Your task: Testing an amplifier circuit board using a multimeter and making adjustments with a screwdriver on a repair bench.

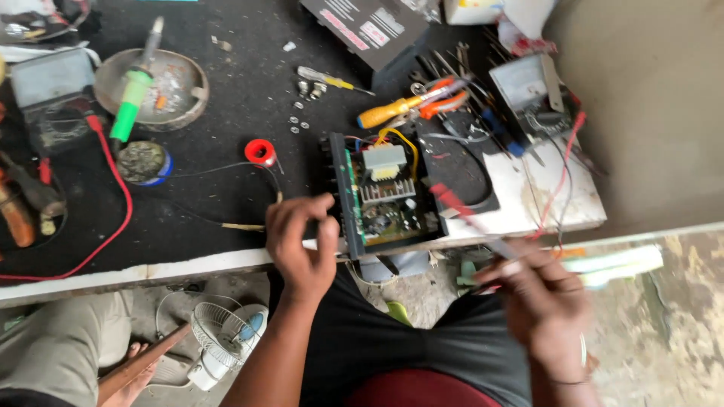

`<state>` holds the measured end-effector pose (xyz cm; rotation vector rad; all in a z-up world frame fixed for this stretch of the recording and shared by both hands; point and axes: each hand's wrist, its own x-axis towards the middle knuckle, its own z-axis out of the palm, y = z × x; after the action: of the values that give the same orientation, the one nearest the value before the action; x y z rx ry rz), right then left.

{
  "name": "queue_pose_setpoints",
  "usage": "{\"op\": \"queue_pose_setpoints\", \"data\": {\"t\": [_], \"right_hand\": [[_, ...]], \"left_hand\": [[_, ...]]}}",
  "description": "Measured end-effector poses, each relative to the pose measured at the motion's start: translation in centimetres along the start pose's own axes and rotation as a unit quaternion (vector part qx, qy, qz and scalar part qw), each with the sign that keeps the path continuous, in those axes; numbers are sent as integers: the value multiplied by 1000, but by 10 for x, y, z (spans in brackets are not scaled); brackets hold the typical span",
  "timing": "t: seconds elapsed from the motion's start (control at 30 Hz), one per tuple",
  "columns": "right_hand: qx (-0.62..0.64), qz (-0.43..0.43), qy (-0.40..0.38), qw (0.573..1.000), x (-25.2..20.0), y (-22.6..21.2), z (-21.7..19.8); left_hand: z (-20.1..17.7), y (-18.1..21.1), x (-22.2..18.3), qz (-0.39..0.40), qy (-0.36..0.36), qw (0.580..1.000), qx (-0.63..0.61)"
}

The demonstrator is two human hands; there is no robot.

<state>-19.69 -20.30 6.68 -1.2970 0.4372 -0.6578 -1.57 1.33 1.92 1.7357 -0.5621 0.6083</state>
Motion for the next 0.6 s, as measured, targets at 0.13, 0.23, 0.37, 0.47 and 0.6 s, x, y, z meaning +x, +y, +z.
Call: {"op": "queue_pose_setpoints", "data": {"t": [0.13, 0.23, 0.37, 0.47, 0.6], "right_hand": [[24, -30, -78, 996, -21, 22, 9], [-124, -81, -119, 982, -32, 17, 15], [-226, -137, -261, 928, -26, 3, 35], [-253, -134, -361, 887, 3, -24, 38], [79, 165, -122, 976, 126, 40, -101]], "left_hand": [[-6, 52, -11, 47, -146, 988, -23], [-6, 94, -30, -103, -278, 947, -127], [0, 102, -50, -351, -260, 835, -335], [-3, 94, -70, -471, -168, 772, -392], [-12, 89, -78, -427, -99, 784, -439]]}}
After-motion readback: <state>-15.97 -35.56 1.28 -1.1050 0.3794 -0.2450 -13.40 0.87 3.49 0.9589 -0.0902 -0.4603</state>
